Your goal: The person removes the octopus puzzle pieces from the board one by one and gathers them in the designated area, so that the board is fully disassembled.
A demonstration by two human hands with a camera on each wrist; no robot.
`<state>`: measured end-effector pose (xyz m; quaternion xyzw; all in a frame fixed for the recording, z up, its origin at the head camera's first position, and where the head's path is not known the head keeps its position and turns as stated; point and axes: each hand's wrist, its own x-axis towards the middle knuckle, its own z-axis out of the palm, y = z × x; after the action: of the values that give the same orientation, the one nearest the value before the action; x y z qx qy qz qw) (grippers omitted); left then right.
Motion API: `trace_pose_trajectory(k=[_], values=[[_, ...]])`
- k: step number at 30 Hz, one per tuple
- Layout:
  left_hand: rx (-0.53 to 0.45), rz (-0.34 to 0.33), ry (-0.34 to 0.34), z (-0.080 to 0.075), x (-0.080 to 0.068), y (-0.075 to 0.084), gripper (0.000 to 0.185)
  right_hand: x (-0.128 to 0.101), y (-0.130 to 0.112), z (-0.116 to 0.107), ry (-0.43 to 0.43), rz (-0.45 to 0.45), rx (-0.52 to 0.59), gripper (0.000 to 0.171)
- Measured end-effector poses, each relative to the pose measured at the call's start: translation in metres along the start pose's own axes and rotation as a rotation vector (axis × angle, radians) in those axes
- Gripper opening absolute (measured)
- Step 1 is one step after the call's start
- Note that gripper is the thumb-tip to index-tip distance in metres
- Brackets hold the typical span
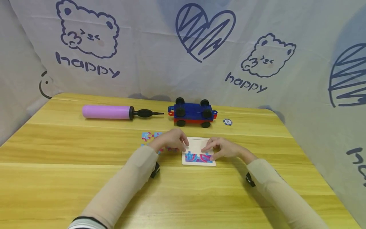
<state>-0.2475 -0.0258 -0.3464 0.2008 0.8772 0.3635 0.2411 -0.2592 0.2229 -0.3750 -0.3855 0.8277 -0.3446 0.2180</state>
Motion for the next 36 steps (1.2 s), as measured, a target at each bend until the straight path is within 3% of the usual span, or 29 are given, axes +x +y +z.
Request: trace_pose_trajectory(k=[7,17,36], values=[[0.063,-0.030,-0.040,0.0033,0.0029,0.0018,0.024,0.0007,0.0008,0.0005,-0.043,-0.014,0.044,0.033],[0.088,-0.058,-0.100,0.0066,0.0067,0.0016,0.018,0.0008,-0.0017,0.0010,-0.074,-0.010,0.057,0.031],[0.078,-0.076,-0.092,0.0094,0.0076,0.0061,0.009,0.0006,-0.0025,0.0003,-0.111,0.015,0.073,0.030]])
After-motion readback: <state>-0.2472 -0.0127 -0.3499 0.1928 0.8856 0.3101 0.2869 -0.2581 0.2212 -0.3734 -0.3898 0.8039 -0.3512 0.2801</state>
